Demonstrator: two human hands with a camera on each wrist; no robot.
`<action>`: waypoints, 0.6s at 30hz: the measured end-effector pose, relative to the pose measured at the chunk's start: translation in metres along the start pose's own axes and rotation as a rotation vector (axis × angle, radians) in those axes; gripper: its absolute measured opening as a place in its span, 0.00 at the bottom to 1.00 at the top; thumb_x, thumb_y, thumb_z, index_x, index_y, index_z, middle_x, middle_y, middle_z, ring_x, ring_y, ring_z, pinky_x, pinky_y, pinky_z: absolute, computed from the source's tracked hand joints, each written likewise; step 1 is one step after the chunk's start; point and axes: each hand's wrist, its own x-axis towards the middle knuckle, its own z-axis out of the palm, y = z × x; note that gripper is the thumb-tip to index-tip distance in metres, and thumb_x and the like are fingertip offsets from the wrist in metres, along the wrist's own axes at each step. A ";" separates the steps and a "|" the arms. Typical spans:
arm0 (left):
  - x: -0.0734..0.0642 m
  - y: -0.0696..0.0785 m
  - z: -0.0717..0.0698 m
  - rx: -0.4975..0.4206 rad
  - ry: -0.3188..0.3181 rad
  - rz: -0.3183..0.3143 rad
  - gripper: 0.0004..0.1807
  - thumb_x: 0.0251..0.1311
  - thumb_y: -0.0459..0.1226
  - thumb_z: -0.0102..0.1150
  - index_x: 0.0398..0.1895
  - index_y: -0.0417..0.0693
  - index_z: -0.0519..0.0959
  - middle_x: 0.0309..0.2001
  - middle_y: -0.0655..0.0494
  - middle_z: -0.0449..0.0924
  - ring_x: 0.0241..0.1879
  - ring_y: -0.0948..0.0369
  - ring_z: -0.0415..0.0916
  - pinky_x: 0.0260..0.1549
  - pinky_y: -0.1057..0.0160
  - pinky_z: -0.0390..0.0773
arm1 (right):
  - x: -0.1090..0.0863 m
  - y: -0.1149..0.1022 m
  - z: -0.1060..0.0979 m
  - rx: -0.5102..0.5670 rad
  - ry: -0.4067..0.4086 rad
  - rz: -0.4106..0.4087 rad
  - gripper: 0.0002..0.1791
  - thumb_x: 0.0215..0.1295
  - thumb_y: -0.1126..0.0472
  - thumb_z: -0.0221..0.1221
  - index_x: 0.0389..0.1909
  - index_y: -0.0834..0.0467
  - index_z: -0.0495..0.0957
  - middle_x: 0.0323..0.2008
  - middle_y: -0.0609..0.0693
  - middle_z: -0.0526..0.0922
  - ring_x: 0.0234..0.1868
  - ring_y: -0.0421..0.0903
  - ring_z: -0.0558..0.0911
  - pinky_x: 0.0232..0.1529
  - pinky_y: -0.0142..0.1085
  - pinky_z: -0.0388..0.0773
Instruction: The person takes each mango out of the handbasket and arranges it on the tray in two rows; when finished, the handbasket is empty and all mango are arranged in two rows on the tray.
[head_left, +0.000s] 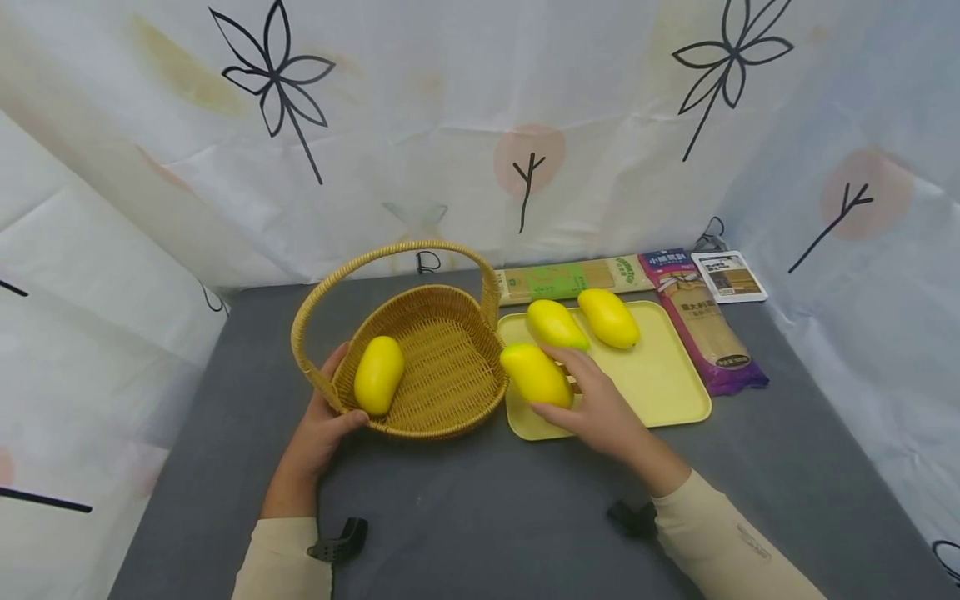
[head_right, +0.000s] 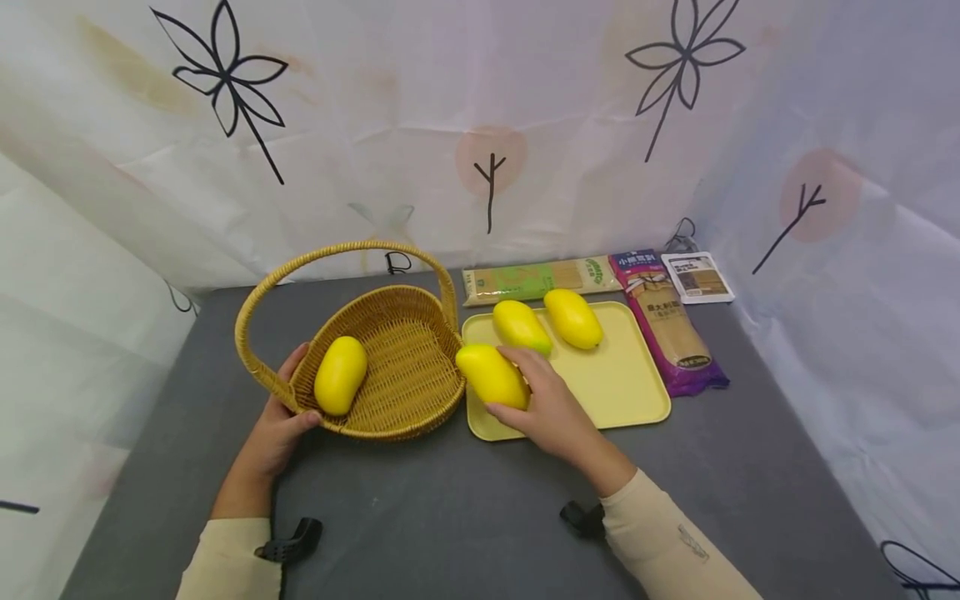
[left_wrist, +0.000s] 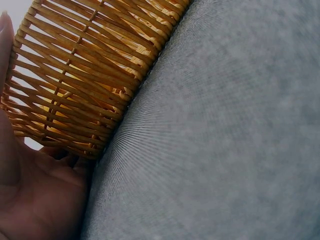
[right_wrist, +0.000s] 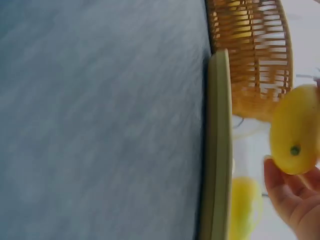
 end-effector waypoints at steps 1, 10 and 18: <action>0.000 0.000 0.000 -0.002 0.000 -0.001 0.59 0.67 0.27 0.75 0.91 0.52 0.46 0.87 0.44 0.42 0.79 0.56 0.54 0.69 0.67 0.63 | -0.002 0.003 -0.002 0.001 -0.008 0.015 0.44 0.67 0.53 0.78 0.80 0.58 0.69 0.73 0.57 0.73 0.68 0.56 0.75 0.61 0.59 0.79; 0.001 0.002 0.002 -0.003 0.003 -0.002 0.58 0.67 0.25 0.73 0.91 0.52 0.47 0.87 0.43 0.43 0.78 0.56 0.54 0.69 0.67 0.61 | -0.016 0.025 -0.025 -0.089 -0.078 0.158 0.45 0.69 0.47 0.75 0.80 0.62 0.69 0.71 0.61 0.75 0.66 0.61 0.75 0.67 0.64 0.71; 0.001 0.002 0.002 -0.002 0.009 -0.001 0.58 0.66 0.25 0.74 0.91 0.52 0.48 0.87 0.44 0.45 0.78 0.55 0.55 0.69 0.67 0.62 | -0.022 0.033 -0.032 -0.132 -0.075 0.203 0.45 0.71 0.46 0.74 0.80 0.64 0.68 0.72 0.64 0.73 0.68 0.64 0.73 0.70 0.65 0.67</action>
